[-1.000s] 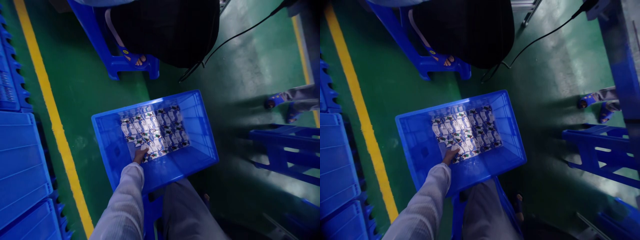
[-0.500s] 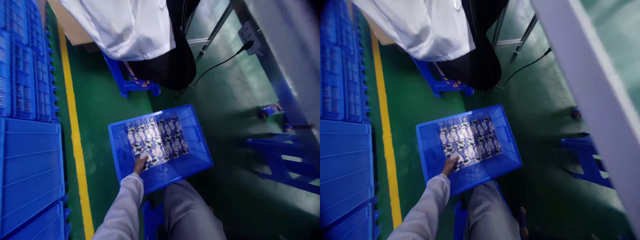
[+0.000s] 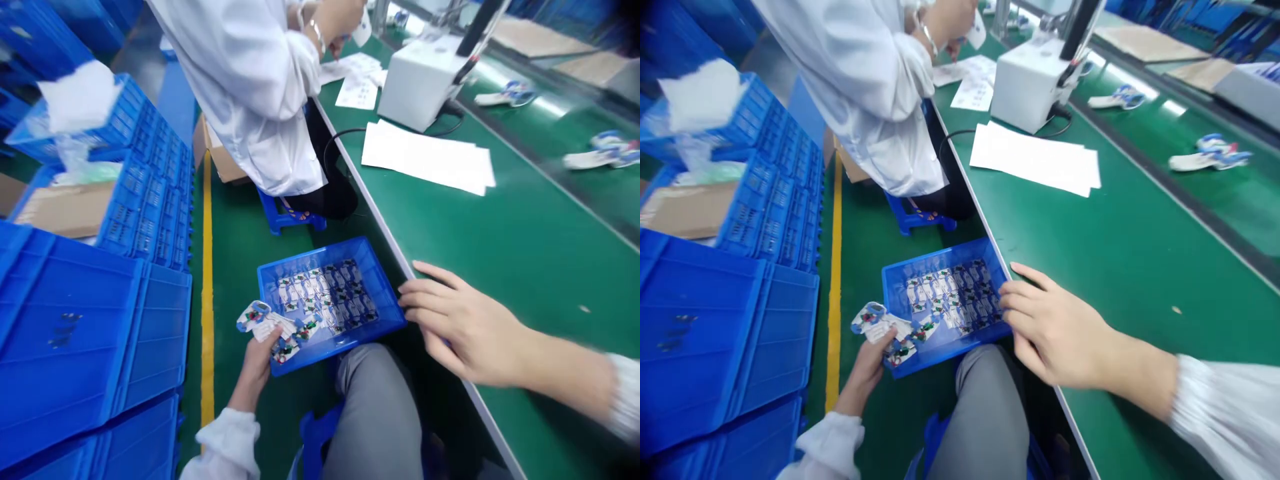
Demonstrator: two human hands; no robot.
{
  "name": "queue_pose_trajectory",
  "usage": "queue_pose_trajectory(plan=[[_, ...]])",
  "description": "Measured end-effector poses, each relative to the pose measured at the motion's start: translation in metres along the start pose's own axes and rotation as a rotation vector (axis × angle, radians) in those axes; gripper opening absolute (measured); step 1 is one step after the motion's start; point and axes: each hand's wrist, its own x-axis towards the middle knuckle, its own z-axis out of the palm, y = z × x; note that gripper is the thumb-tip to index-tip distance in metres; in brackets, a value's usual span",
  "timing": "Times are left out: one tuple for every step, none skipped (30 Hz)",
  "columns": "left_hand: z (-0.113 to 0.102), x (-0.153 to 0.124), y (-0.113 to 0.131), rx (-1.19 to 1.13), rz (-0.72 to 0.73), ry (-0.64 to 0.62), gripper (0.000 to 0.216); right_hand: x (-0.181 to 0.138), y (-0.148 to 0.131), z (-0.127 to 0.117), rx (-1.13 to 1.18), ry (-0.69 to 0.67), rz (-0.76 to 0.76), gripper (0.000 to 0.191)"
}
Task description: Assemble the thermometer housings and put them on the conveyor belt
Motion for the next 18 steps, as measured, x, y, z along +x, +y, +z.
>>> queue_pose_trajectory(plan=[[-0.007, -0.016, 0.018, -0.028, 0.046, 0.001, 0.018, 0.000, 0.001, 0.001, -0.012, 0.037, -0.012, 0.022], [-0.014, -0.032, 0.036, -0.053, 0.095, 0.001, 0.021, -0.001, 0.003, 0.003, -0.031, 0.074, -0.022, 0.021], [-0.022, -0.048, 0.053, -0.075, 0.145, 0.003, 0.024, -0.003, 0.004, 0.004, -0.057, 0.110, -0.030, 0.021], [-0.029, -0.064, 0.069, -0.093, 0.194, 0.007, 0.026, -0.005, 0.005, 0.005, -0.084, 0.147, -0.027, 0.021], [-0.036, -0.079, 0.082, -0.108, 0.237, 0.015, 0.027, -0.008, 0.005, 0.006, -0.107, 0.180, -0.021, 0.021], [-0.044, -0.093, 0.093, -0.120, 0.275, 0.026, 0.028, -0.012, 0.004, 0.006, -0.124, 0.207, -0.013, 0.022], [-0.051, -0.107, 0.101, -0.130, 0.308, 0.039, 0.028, -0.017, 0.003, 0.004, -0.136, 0.225, -0.006, 0.023], [-0.057, -0.118, 0.106, -0.140, 0.335, 0.052, 0.028, -0.024, 0.001, 0.000, -0.144, 0.236, -0.001, 0.024], [-0.064, -0.128, 0.110, -0.150, 0.356, 0.065, 0.029, -0.032, -0.002, -0.006, -0.149, 0.242, 0.004, 0.025], [-0.069, -0.137, 0.111, -0.161, 0.373, 0.076, 0.030, -0.041, -0.004, -0.014, -0.152, 0.242, 0.014, 0.025], [-0.074, -0.143, 0.110, -0.171, 0.385, 0.086, 0.030, -0.052, -0.006, -0.023, -0.156, 0.237, 0.033, 0.026], [-0.078, -0.149, 0.109, -0.182, 0.393, 0.093, 0.030, -0.065, -0.007, -0.034, -0.159, 0.225, 0.061, 0.026], [-0.081, -0.153, 0.107, -0.194, 0.396, 0.100, 0.029, -0.079, -0.009, -0.045, -0.162, 0.206, 0.102, 0.026], [-0.082, -0.156, 0.106, -0.205, 0.396, 0.105, 0.027, -0.094, -0.010, -0.056, -0.169, 0.186, 0.154, 0.026], [-0.082, -0.159, 0.104, -0.215, 0.393, 0.107, 0.025, -0.110, -0.010, -0.065, -0.180, 0.174, 0.212, 0.025], [-0.081, -0.162, 0.104, -0.224, 0.388, 0.103, 0.024, -0.127, -0.011, -0.073, -0.195, 0.178, 0.274, 0.025], [-0.078, -0.165, 0.104, -0.231, 0.383, 0.092, 0.022, -0.145, -0.011, -0.080, -0.207, 0.196, 0.336, 0.025], [-0.074, -0.169, 0.104, -0.236, 0.375, 0.072, 0.021, -0.164, -0.012, -0.083, -0.207, 0.220, 0.393, 0.026]])
